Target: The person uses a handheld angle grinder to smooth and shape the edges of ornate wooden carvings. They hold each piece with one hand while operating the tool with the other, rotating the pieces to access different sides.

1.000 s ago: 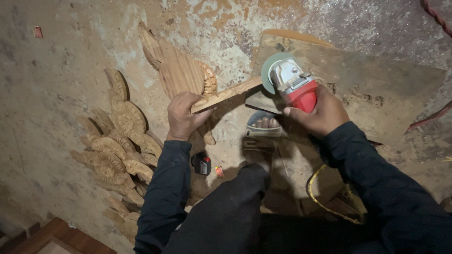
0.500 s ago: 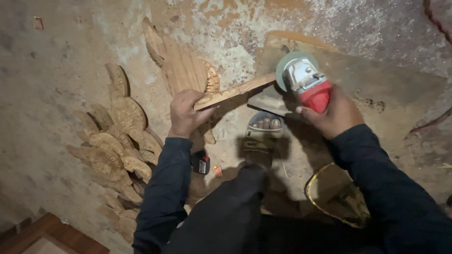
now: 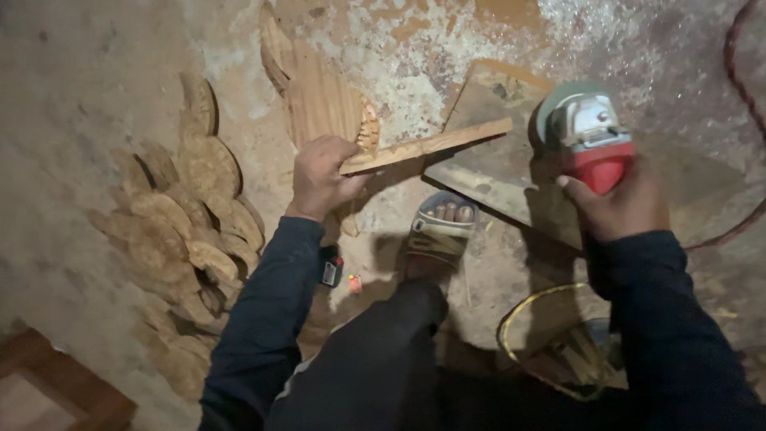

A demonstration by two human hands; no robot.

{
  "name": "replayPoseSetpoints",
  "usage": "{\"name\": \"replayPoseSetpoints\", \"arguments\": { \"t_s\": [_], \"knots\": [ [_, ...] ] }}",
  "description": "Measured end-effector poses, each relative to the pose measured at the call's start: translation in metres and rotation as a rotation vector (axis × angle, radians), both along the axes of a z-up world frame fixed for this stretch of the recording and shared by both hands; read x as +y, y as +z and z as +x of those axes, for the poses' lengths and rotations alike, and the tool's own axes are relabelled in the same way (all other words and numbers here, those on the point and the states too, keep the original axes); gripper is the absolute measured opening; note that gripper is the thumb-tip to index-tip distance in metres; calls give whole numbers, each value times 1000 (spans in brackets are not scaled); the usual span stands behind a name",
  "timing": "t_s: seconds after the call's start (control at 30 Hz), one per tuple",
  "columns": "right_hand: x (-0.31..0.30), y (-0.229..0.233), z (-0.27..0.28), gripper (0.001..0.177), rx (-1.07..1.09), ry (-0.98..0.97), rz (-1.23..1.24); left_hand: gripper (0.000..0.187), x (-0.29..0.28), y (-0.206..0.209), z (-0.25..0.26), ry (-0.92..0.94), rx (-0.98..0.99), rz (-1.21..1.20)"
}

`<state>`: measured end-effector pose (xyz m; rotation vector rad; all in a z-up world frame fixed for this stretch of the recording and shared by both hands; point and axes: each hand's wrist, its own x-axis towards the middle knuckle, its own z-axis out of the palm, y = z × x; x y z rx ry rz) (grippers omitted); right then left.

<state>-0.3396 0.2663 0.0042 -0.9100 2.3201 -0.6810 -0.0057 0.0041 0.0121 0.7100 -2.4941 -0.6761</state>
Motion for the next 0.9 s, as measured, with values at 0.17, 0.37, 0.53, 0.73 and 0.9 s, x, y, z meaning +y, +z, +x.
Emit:
{"name": "replayPoseSetpoints", "arguments": {
  "t_s": [0.17, 0.37, 0.53, 0.73, 0.9],
  "knots": [
    [5, 3, -19, 52, -126, -144, -162, 24, 25, 2, -19, 25, 56, -99],
    [7, 30, -36, 32, 52, -104, -398, 40, 79, -25, -56, -220, -135, -289],
    [9, 47, -40, 28, -396, -331, -492, 42, 96, -51, -57, -322, -182, -249],
    [9, 53, -35, 32, -429, -315, -490, 38, 98, -60, -45, -329, -176, -105],
    [5, 57, -26, 33, -467, -254, -549, 52, 96, -57, -46, -205, -158, -44]
  ]
}}
